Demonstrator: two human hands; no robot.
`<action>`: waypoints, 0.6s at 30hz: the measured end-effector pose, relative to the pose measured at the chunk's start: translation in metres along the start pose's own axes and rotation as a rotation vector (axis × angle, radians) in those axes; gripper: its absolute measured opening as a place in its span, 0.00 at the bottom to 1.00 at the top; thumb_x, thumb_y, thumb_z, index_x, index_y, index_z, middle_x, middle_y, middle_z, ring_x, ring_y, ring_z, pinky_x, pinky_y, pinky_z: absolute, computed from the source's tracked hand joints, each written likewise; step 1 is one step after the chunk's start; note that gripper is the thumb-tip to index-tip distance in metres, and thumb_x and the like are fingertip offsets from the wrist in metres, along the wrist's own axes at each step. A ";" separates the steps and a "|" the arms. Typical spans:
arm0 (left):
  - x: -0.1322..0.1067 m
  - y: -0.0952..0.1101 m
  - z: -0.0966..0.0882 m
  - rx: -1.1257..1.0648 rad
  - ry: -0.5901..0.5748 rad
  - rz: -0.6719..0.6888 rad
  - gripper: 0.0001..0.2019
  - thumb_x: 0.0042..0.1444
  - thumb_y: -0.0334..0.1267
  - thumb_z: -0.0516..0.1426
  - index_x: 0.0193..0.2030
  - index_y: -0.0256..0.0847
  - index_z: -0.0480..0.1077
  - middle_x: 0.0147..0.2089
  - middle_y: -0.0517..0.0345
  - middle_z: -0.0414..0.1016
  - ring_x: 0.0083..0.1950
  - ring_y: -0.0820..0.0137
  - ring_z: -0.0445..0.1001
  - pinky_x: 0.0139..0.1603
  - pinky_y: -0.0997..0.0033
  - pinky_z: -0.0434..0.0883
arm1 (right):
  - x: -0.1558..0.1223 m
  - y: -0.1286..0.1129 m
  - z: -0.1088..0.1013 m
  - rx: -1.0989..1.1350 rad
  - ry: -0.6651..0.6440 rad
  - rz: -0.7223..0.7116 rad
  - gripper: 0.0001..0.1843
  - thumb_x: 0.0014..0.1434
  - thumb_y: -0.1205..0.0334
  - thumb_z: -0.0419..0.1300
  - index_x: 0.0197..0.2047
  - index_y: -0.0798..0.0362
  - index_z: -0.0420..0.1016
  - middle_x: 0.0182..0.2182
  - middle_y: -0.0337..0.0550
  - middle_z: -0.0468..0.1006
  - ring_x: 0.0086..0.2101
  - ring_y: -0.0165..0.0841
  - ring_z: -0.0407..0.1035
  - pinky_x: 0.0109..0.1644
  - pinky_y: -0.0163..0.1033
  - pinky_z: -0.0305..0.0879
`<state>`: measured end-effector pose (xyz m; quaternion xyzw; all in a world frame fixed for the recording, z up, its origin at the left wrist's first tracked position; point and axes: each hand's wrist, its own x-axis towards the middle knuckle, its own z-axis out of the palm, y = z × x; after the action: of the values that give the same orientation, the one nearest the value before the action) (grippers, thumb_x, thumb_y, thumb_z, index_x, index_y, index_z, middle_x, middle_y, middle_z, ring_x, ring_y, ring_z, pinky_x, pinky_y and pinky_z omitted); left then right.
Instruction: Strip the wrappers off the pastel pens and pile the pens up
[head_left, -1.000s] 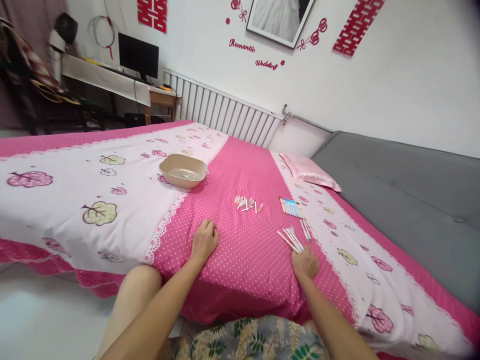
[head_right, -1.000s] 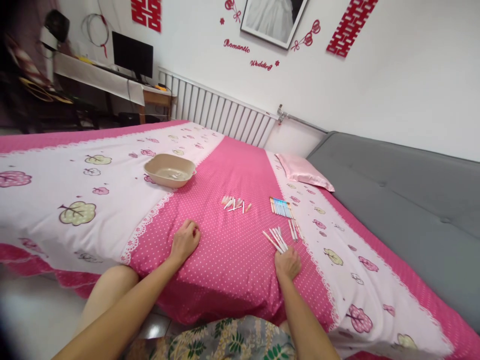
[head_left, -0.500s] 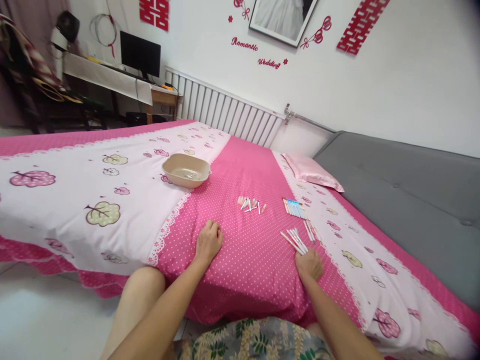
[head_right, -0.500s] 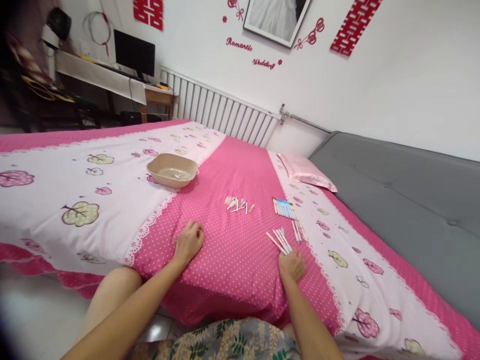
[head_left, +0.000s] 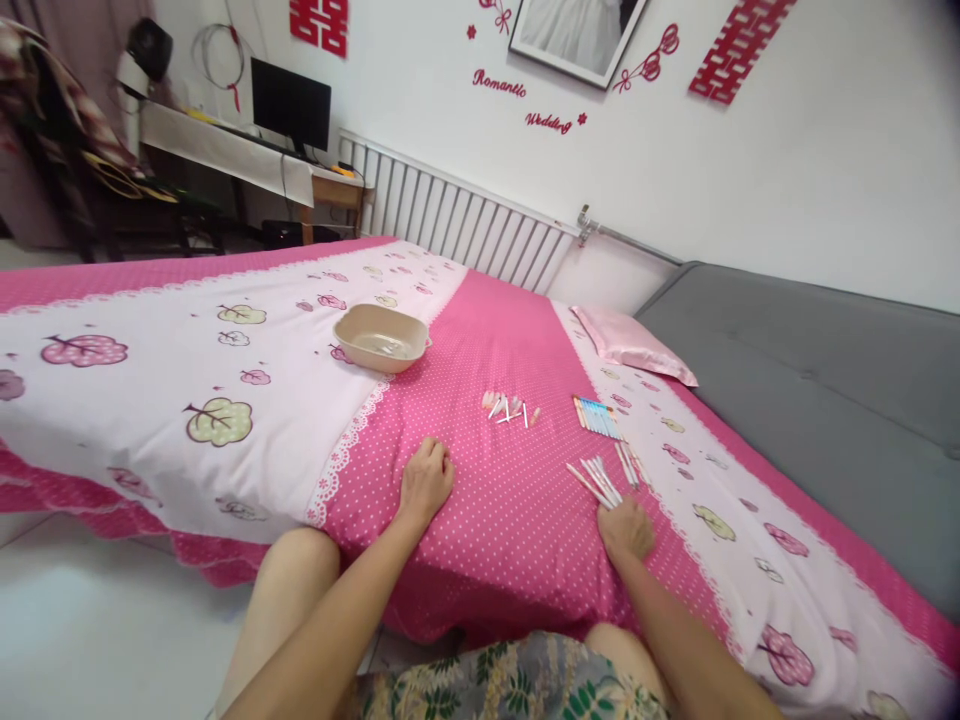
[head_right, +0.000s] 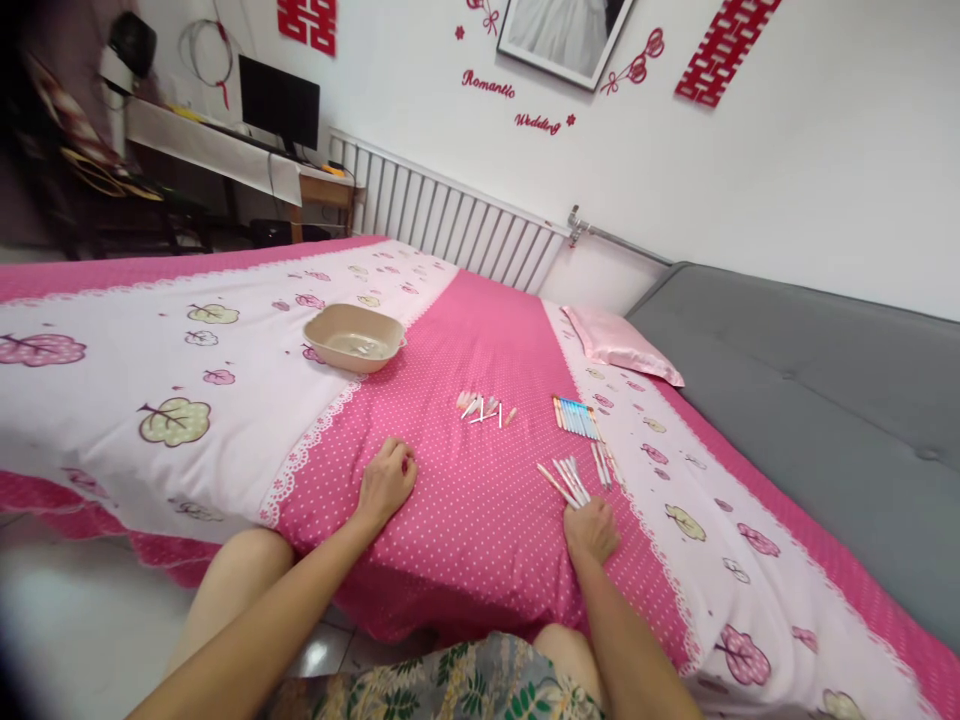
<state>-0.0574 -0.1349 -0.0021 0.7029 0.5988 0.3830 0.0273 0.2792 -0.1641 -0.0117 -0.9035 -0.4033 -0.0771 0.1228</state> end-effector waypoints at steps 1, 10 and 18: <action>0.000 0.000 0.000 -0.005 0.001 -0.001 0.07 0.54 0.31 0.47 0.31 0.39 0.65 0.36 0.54 0.67 0.32 0.70 0.65 0.32 0.72 0.61 | 0.000 0.000 0.000 -0.002 -0.001 -0.002 0.25 0.54 0.54 0.48 0.48 0.63 0.66 0.41 0.60 0.71 0.40 0.47 0.67 0.39 0.47 0.61; -0.001 0.000 -0.001 -0.117 0.010 -0.023 0.07 0.53 0.30 0.47 0.31 0.39 0.65 0.36 0.53 0.67 0.31 0.70 0.64 0.32 0.71 0.61 | -0.005 0.003 -0.003 0.012 -0.016 0.012 0.25 0.55 0.52 0.46 0.47 0.62 0.66 0.38 0.58 0.72 0.38 0.45 0.67 0.36 0.45 0.63; -0.001 -0.005 -0.003 -0.365 0.024 -0.117 0.06 0.50 0.28 0.49 0.30 0.39 0.66 0.33 0.56 0.66 0.32 0.71 0.64 0.33 0.71 0.62 | -0.007 0.004 0.000 0.006 -0.007 0.038 0.26 0.55 0.51 0.46 0.48 0.62 0.67 0.38 0.60 0.72 0.38 0.47 0.67 0.35 0.47 0.63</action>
<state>-0.0638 -0.1356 -0.0030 0.6457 0.5595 0.4912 0.1693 0.2772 -0.1719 -0.0139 -0.9108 -0.3869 -0.0705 0.1254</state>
